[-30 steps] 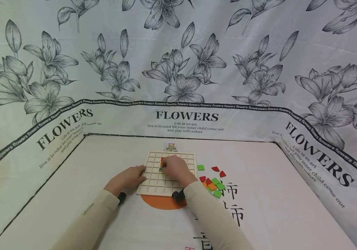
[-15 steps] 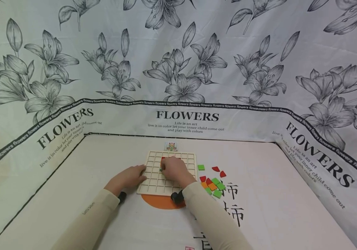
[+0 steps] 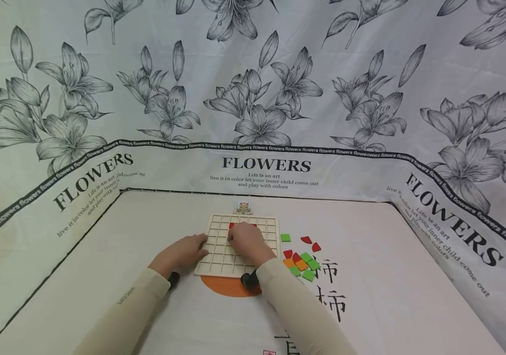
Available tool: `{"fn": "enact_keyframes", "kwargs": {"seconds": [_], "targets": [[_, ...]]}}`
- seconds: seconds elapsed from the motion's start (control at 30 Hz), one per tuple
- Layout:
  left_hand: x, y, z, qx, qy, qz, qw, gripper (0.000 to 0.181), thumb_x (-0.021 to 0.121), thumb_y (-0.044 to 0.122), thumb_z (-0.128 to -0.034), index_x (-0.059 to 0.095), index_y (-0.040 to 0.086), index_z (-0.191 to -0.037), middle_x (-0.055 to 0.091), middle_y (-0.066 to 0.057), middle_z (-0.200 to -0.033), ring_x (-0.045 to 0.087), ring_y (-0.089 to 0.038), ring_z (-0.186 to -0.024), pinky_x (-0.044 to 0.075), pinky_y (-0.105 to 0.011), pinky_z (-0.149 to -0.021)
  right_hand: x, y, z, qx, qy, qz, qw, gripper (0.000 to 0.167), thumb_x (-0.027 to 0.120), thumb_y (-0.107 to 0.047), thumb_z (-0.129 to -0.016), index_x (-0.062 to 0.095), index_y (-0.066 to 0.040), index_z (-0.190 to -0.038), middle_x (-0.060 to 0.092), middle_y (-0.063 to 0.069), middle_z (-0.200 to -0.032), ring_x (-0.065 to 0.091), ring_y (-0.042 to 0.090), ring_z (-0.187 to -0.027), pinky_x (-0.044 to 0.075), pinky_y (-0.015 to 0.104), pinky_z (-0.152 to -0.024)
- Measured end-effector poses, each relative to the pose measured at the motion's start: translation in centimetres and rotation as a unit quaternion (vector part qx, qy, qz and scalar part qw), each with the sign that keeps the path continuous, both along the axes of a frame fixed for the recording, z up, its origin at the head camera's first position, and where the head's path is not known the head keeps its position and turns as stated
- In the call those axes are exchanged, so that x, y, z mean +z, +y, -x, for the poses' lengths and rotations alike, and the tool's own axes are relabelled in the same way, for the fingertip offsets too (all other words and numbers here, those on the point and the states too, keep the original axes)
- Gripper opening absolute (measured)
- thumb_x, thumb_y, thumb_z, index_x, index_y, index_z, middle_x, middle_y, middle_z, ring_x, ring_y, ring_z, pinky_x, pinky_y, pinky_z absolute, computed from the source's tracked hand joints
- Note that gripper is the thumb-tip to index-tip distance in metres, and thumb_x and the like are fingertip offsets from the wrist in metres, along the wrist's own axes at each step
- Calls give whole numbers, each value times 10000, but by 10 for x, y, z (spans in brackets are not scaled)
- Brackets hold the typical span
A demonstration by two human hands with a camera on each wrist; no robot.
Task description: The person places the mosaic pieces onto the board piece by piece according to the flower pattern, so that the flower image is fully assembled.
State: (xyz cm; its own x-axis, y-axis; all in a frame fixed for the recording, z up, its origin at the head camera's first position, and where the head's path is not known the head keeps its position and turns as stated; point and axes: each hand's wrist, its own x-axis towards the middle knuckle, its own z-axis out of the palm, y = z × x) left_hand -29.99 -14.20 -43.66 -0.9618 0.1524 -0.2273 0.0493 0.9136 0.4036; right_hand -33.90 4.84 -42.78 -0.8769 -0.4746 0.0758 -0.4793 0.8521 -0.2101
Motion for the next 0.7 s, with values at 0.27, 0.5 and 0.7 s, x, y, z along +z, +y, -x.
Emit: {"fn": "enact_keyframes", "kwargs": {"seconds": [0.27,0.5,0.7], "targets": [[0,0,0,-16,14,13,10000,588,559,304,-981,376,64,-1486,417,-111,-1521,350,-284,-1436,301,-455,-1195,-1,-1,0,10,111,129,9999,138,649,-167,-901,782,-162,-865,729,-48,-866,556,91,-684,512,260,-623],[1,1,0,41,-19,18,10000,589,556,307,-983,372,68,-1490,407,-106,-1529,340,-281,-1443,290,-450,-1202,2,0,0,-11,-22,92,10000,118,663,-176,-898,779,-171,-880,730,-38,-908,606,107,-752,550,294,-678],[-1,2,1,115,-35,61,9999,589,552,325,-984,372,87,-1493,401,-90,-1536,325,-275,-1451,278,-450,-1208,1,3,1,3,-72,-33,10000,120,670,-186,-904,778,-173,-955,732,-26,-999,655,133,-884,581,335,-785]]}}
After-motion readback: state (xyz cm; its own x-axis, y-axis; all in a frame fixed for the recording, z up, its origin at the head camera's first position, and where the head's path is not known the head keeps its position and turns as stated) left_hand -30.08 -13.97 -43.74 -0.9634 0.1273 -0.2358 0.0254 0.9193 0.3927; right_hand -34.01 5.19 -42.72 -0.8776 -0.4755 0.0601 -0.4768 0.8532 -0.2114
